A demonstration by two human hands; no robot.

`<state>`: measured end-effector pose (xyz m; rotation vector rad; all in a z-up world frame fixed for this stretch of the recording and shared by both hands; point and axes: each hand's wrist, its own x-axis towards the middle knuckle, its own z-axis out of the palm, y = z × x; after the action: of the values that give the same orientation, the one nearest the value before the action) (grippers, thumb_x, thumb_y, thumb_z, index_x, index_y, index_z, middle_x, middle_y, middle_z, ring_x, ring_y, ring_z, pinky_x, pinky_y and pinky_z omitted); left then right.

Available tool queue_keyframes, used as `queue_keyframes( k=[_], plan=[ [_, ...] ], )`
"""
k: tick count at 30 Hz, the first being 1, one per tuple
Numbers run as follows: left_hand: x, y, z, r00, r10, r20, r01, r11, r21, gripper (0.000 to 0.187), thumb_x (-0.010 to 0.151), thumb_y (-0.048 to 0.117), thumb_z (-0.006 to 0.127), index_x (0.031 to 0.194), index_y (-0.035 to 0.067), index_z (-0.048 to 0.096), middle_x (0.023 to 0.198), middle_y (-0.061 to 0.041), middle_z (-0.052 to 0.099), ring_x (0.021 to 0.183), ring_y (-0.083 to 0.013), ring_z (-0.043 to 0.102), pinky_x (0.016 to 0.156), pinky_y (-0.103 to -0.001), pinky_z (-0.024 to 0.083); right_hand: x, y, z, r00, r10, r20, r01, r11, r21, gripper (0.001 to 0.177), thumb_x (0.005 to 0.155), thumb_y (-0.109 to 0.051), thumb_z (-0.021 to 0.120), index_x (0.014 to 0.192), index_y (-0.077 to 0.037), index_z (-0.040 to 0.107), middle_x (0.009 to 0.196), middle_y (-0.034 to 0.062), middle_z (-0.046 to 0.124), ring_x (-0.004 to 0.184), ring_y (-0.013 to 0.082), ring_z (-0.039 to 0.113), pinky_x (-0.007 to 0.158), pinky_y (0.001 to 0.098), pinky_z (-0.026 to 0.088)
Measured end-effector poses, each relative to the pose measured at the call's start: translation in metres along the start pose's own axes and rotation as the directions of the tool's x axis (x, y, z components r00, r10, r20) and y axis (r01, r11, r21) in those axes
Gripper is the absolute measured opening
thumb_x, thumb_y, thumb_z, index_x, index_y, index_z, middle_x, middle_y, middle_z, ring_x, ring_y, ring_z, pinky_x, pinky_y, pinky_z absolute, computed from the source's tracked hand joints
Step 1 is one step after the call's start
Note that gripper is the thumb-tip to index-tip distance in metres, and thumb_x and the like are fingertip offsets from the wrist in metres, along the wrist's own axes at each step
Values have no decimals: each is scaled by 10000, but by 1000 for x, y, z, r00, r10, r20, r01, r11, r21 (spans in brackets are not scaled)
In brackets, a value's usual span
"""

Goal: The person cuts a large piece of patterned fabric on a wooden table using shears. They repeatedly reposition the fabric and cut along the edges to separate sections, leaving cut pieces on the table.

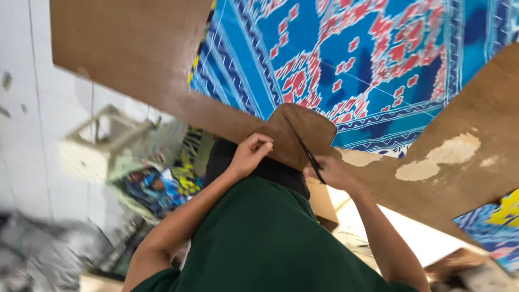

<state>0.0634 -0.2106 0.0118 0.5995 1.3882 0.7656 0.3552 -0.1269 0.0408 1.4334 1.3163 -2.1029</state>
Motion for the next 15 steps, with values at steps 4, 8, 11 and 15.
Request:
queue_keyframes(
  k=[4,8,11,15],
  plan=[
    [18,-17,11,945,-313,-96,224,830,-511,285,997,277,618,1199,84,675,1062,-98,735,886,-174,748,741,-303,616,33,-25,-25,982,50,181,-34,995,-90,479,874,-454,782,806,-6,626,671,2,523,646,118,500,578,322,406],
    [40,-1,3,885,-367,-287,144,802,-580,250,992,264,639,1090,45,707,917,-78,758,783,-170,763,663,-285,616,45,-40,-30,976,105,188,-74,984,-164,407,803,-464,787,797,-79,658,657,-17,560,620,103,525,544,310,417],
    [44,8,1,892,-295,-342,69,837,-543,221,1011,229,658,1029,17,716,862,-66,747,745,-146,747,637,-257,589,51,-45,-29,974,98,204,-59,981,-187,469,799,-499,797,774,-59,639,648,-7,542,606,110,522,531,312,403],
    [43,11,2,888,-289,-358,53,838,-543,200,1002,207,662,970,17,714,805,-50,744,684,-124,734,597,-233,571,58,-47,-20,981,117,155,-75,965,-252,507,753,-559,797,779,-73,656,620,-11,544,568,113,530,503,316,392]
  ],
)
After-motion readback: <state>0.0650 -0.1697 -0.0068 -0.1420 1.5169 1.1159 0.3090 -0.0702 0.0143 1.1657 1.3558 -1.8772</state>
